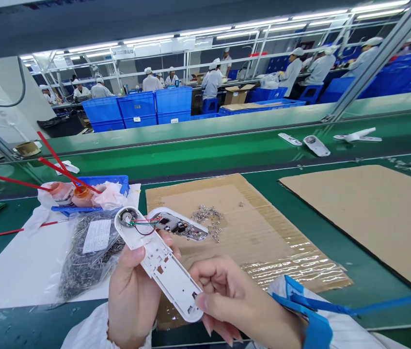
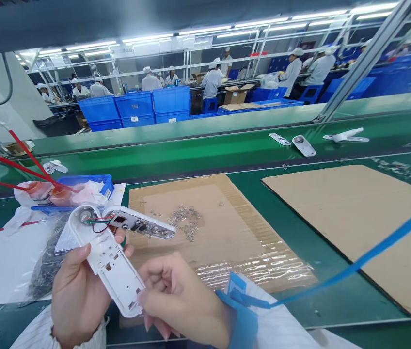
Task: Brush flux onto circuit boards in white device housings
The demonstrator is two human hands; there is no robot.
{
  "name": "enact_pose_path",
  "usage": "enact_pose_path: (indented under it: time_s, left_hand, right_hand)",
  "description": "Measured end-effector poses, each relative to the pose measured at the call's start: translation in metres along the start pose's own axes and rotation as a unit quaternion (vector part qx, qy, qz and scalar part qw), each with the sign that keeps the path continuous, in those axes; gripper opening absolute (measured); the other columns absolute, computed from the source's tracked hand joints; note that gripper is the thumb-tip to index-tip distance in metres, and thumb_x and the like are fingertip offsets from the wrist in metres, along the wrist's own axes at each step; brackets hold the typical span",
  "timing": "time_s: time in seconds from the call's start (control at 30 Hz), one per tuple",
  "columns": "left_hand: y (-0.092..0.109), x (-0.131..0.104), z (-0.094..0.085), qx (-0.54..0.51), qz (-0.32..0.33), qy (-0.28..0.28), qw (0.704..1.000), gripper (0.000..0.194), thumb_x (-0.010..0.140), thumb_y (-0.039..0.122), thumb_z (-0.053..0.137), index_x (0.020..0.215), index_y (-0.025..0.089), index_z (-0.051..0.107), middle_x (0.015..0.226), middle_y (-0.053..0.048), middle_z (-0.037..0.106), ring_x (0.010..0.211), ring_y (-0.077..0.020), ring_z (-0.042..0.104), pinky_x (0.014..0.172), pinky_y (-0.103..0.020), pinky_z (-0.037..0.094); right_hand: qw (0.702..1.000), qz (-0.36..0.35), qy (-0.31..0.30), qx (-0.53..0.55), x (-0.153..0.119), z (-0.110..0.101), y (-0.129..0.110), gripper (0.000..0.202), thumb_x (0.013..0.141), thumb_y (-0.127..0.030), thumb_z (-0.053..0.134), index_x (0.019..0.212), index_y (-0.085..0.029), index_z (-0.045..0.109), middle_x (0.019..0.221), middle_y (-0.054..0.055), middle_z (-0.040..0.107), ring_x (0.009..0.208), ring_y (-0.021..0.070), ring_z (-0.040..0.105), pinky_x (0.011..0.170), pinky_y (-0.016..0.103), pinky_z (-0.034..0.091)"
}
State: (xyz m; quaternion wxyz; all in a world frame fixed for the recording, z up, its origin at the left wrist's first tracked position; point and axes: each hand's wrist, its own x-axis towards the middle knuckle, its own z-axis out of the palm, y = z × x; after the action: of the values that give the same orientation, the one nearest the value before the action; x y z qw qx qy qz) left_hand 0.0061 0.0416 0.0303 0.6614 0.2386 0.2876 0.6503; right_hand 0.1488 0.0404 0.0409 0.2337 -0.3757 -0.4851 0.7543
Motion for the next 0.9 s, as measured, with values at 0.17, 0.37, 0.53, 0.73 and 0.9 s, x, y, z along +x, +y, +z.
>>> enact_pose_path:
  time_s: [0.17, 0.37, 0.53, 0.73, 0.9]
  left_hand:
    - [-0.006, 0.010, -0.016, 0.103, -0.003, -0.054, 0.993, 0.031, 0.072, 0.030, 0.056, 0.101, 0.020, 0.055, 0.082, -0.006, 0.061, 0.068, -0.0169, 0.054, 0.058, -0.027, 0.043]
    - [-0.021, 0.015, -0.047, 0.234, -0.051, 0.033, 0.970, 0.014, 0.072, 0.028, 0.057, 0.079, 0.016, 0.058, 0.068, -0.002, 0.055, 0.054, -0.0106, 0.045, 0.053, -0.024, 0.035]
    - [-0.028, 0.013, -0.053, 0.274, -0.067, 0.029, 0.959, 0.016, 0.071, 0.030, 0.057, 0.068, 0.014, 0.057, 0.058, 0.000, 0.051, 0.050, -0.0103, 0.042, 0.050, -0.023, 0.033]
    - [-0.032, 0.016, -0.056, 0.301, -0.080, 0.035, 0.950, 0.018, 0.070, 0.032, 0.058, 0.065, 0.015, 0.058, 0.055, 0.000, 0.051, 0.051, -0.0103, 0.043, 0.050, -0.021, 0.033]
    - [-0.038, 0.021, -0.044, 0.390, -0.066, -0.022, 0.918, 0.021, 0.072, 0.035, 0.055, 0.065, 0.016, 0.056, 0.053, 0.000, 0.052, 0.046, -0.0110, 0.045, 0.048, -0.023, 0.034]
  right_hand:
    - [0.995, -0.076, 0.055, 0.023, 0.008, -0.028, -0.011, 0.014, 0.062, -0.026, 0.050, 0.061, -0.012, 0.051, 0.040, -0.003, 0.051, 0.025, 0.0030, 0.037, 0.022, 0.012, 0.022]
    - [0.914, -0.171, 0.304, -0.208, 0.059, -0.120, -0.044, 0.020, 0.074, -0.023, 0.038, 0.068, -0.010, 0.052, 0.057, 0.003, 0.055, 0.040, 0.0042, 0.043, 0.037, 0.016, 0.034]
    - [0.859, -0.136, 0.377, -0.320, 0.092, -0.206, -0.064, 0.017, 0.073, -0.013, 0.039, 0.063, -0.009, 0.052, 0.064, 0.008, 0.058, 0.052, 0.0086, 0.049, 0.055, 0.022, 0.038]
    - [0.813, -0.114, 0.338, -0.460, 0.049, -0.240, -0.031, 0.014, 0.063, -0.003, 0.047, 0.061, -0.010, 0.058, 0.059, 0.004, 0.053, 0.057, 0.0112, 0.045, 0.060, 0.024, 0.034]
    - [0.804, -0.147, 0.186, -0.546, 0.005, -0.232, -0.003, 0.026, 0.065, -0.005, 0.048, 0.087, -0.013, 0.062, 0.084, 0.005, 0.054, 0.064, 0.0106, 0.047, 0.061, 0.022, 0.037]
